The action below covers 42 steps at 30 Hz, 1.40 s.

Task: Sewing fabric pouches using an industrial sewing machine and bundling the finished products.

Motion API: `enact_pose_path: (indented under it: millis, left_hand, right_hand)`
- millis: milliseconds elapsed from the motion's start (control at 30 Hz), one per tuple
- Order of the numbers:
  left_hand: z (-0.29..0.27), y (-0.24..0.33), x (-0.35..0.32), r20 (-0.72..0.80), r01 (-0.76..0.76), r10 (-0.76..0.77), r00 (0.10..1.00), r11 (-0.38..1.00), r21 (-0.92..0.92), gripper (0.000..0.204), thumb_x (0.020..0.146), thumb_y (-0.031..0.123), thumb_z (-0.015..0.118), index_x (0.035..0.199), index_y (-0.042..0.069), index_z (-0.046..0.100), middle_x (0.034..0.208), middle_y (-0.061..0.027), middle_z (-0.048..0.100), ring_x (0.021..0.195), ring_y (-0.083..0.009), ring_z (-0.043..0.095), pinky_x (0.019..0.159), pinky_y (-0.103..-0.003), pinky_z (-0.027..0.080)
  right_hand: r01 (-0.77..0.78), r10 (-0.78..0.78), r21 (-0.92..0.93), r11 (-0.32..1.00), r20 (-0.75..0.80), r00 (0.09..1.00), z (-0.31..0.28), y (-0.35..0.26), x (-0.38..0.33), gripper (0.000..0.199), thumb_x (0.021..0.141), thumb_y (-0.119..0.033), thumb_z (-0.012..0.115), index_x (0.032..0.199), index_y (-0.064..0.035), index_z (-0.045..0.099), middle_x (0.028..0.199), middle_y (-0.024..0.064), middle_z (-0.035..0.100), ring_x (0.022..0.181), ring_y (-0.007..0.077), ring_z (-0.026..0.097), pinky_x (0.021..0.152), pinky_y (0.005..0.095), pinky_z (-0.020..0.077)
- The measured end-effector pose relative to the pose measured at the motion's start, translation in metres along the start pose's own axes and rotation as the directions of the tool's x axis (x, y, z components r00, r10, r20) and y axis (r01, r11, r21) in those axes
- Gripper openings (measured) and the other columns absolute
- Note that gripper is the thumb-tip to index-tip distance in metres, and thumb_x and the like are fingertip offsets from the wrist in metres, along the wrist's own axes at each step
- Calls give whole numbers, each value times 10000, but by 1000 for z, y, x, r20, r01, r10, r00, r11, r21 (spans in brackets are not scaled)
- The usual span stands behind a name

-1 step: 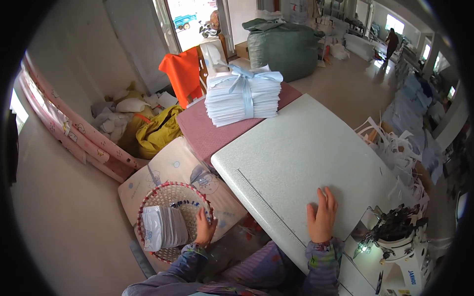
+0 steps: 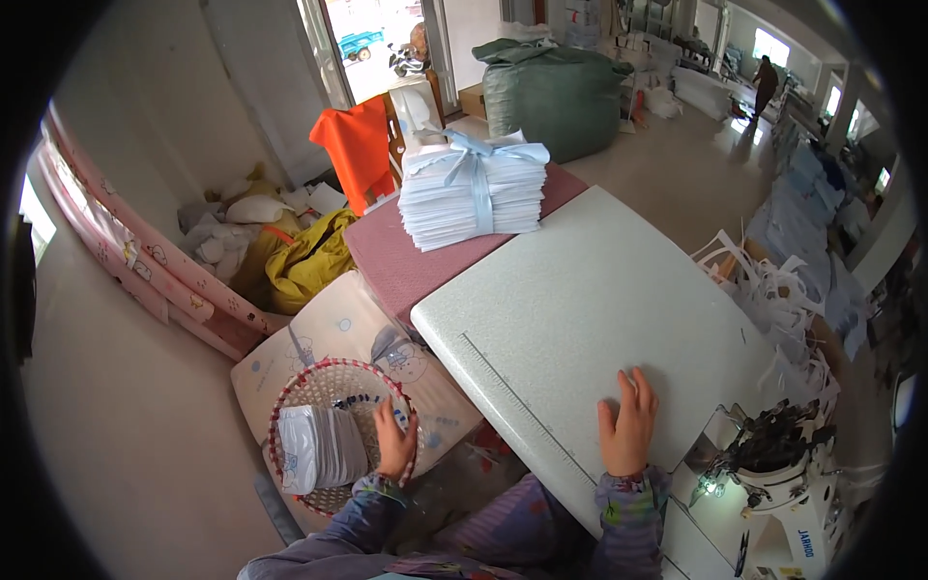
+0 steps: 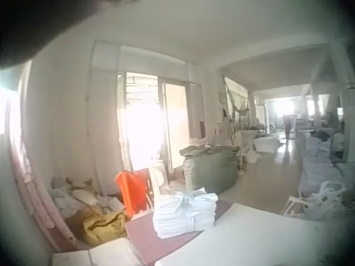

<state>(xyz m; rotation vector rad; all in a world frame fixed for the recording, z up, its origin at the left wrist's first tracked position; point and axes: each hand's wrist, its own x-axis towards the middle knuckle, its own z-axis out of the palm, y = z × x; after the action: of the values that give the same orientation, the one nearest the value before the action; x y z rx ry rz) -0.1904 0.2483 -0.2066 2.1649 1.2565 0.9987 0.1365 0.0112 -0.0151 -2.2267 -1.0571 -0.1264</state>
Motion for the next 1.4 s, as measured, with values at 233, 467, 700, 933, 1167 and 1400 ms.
enact_pose_path:
  millis: [233, 467, 700, 933, 1167, 1400]
  left_hand:
    - [-64, 213, 272, -315, -561, 503, 805, 818, -127, 249, 930, -10, 671, 1173, 32, 699, 1080, -161, 658, 1051, -354, 634, 927, -396, 498]
    - [14, 247, 482, 285, -548, 481, 829, 799, 246, 393, 888, 347, 747, 1169, 76, 705, 1190, -212, 719, 1078, -448, 691, 935, -498, 558]
    - [-10, 319, 454, 452, -509, 493, 743, 855, -96, 315, 1031, 284, 659, 1048, -29, 687, 835, -92, 695, 765, -162, 647, 716, -338, 521]
    - [-34, 381, 293, 235, -607, 641, 730, 767, -207, 315, 986, 303, 697, 1016, -7, 655, 902, -257, 704, 887, -466, 678, 770, -508, 524]
    - [-12, 385, 188, 318, -591, 645, 694, 764, -259, 257, 992, 280, 695, 1034, 35, 632, 896, -212, 713, 841, -429, 686, 731, -501, 525]
    - [-13, 395, 183, 368, -696, 688, 626, 705, -135, 297, 1006, 296, 681, 1133, 32, 637, 892, -201, 712, 856, -424, 693, 754, -480, 531]
  right_hand:
    - [-23, 22, -14, 1000, -37, 999, -4, 3, 0, 529, 920, -73, 703, 1427, -22, 562, 1543, 204, 470, 1372, 431, 455, 1147, 513, 405]
    - [67, -63, 40, 997, -95, 993, 8, 7, 1, 487, 873, -85, 731, 1342, -8, 627, 1474, 222, 530, 1340, 444, 480, 1126, 516, 417]
    - [38, -27, 80, 996, -125, 992, 4, 5, -6, 472, 849, -77, 744, 1305, -5, 646, 1442, 219, 553, 1330, 447, 481, 1112, 518, 434]
    - [21, 45, 301, 953, -210, 977, -4, 6, -2, 419, 907, -70, 719, 1319, -38, 648, 1455, 205, 564, 1321, 418, 534, 1095, 462, 459]
    - [-173, 249, 258, 951, -298, 922, -133, 17, -145, 259, 940, -49, 701, 1196, -7, 710, 1209, 194, 699, 1153, 389, 661, 997, 443, 529]
    - [-593, 301, -374, 713, -601, 741, -225, 130, -303, 277, 935, -49, 702, 1209, -10, 692, 1239, 184, 662, 1139, 408, 607, 993, 471, 492]
